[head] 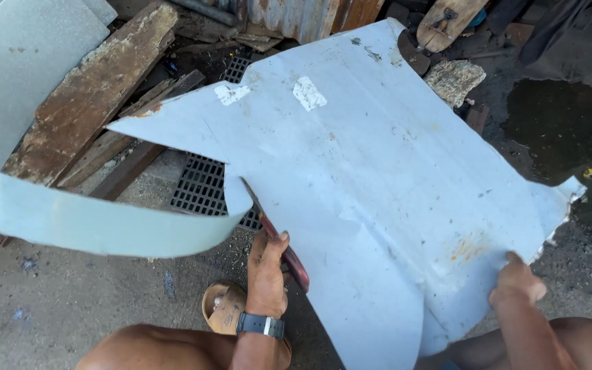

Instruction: Using tin snips to cut a curved section from a thin metal sheet on a workshop floor.

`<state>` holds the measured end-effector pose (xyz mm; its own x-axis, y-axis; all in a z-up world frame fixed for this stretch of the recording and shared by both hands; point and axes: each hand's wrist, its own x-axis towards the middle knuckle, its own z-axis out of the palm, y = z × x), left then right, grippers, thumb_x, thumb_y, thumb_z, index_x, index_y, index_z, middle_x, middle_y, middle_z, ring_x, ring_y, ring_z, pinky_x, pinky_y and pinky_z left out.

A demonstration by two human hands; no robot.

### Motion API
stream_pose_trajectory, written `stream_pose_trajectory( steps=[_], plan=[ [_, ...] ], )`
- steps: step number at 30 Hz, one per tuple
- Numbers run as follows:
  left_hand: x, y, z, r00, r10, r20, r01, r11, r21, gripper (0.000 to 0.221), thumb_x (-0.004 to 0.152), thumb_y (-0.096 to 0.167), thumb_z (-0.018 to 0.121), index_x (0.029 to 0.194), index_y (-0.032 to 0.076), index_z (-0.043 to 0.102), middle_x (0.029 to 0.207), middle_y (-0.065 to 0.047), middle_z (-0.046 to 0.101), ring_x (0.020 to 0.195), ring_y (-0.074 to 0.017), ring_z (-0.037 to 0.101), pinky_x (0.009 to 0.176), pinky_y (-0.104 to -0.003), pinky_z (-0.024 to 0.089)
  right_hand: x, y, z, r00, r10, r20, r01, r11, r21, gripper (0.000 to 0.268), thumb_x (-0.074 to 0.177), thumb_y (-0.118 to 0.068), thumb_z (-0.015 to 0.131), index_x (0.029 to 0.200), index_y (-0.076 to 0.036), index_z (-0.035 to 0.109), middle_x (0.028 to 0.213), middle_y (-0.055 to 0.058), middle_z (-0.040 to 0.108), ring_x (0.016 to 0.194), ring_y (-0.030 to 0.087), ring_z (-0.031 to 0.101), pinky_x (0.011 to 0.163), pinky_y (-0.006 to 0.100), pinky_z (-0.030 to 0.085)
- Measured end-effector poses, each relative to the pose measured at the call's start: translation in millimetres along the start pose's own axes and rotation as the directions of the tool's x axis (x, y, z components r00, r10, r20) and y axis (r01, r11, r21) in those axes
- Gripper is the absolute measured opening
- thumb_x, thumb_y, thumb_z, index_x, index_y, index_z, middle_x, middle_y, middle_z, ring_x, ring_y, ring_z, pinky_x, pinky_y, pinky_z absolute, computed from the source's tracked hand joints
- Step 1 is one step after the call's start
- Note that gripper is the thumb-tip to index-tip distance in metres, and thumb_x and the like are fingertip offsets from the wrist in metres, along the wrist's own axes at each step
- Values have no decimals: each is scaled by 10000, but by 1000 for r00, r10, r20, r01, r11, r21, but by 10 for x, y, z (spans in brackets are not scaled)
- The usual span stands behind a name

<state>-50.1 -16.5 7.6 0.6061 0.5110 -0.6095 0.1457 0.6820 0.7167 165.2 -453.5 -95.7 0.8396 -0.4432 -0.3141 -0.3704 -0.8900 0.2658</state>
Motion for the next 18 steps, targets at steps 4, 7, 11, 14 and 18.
stream_pose_trajectory(
  steps=[4,7,11,14,18],
  plan=[
    [202,-244,-121,999,24,-42,-22,999,40,712,770,320,715,1451,131,623,759,-39,520,635,-216,515,591,-413,466,-346,-270,-34,886,355,299,-433,405,805,648,955,-536,778,1257,25,659,1285,140,550,1025,301,642,773,418,550],
    [218,-324,-164,997,77,-13,-76,997,20,664,765,313,746,1399,137,661,791,-36,554,632,-208,527,599,-410,464,-663,-418,-235,877,294,380,-466,329,821,678,942,-394,798,1445,-9,555,1480,142,555,1300,368,566,1041,455,502],
    [165,-210,-152,1000,-8,-18,9,999,53,819,765,335,722,1553,189,556,969,-79,629,787,-257,576,681,-483,486,-492,-513,-96,879,334,340,-459,401,793,743,933,-466,785,1430,30,539,1386,137,571,1015,331,607,798,439,513],
    [227,-318,-195,1000,16,9,-16,999,48,730,799,305,710,1507,177,590,914,-56,590,747,-218,542,656,-428,480,-788,-649,-266,948,276,161,-292,546,785,714,934,-376,758,1468,17,494,1412,182,487,994,412,599,751,527,551],
    [242,-354,-186,999,43,24,-45,998,49,863,776,279,757,1594,195,496,1136,-39,675,867,-202,606,756,-448,518,-858,-823,4,920,-156,-360,389,250,887,206,999,-11,708,1201,-48,723,1158,96,747,1066,254,717,977,341,612]
  ],
)
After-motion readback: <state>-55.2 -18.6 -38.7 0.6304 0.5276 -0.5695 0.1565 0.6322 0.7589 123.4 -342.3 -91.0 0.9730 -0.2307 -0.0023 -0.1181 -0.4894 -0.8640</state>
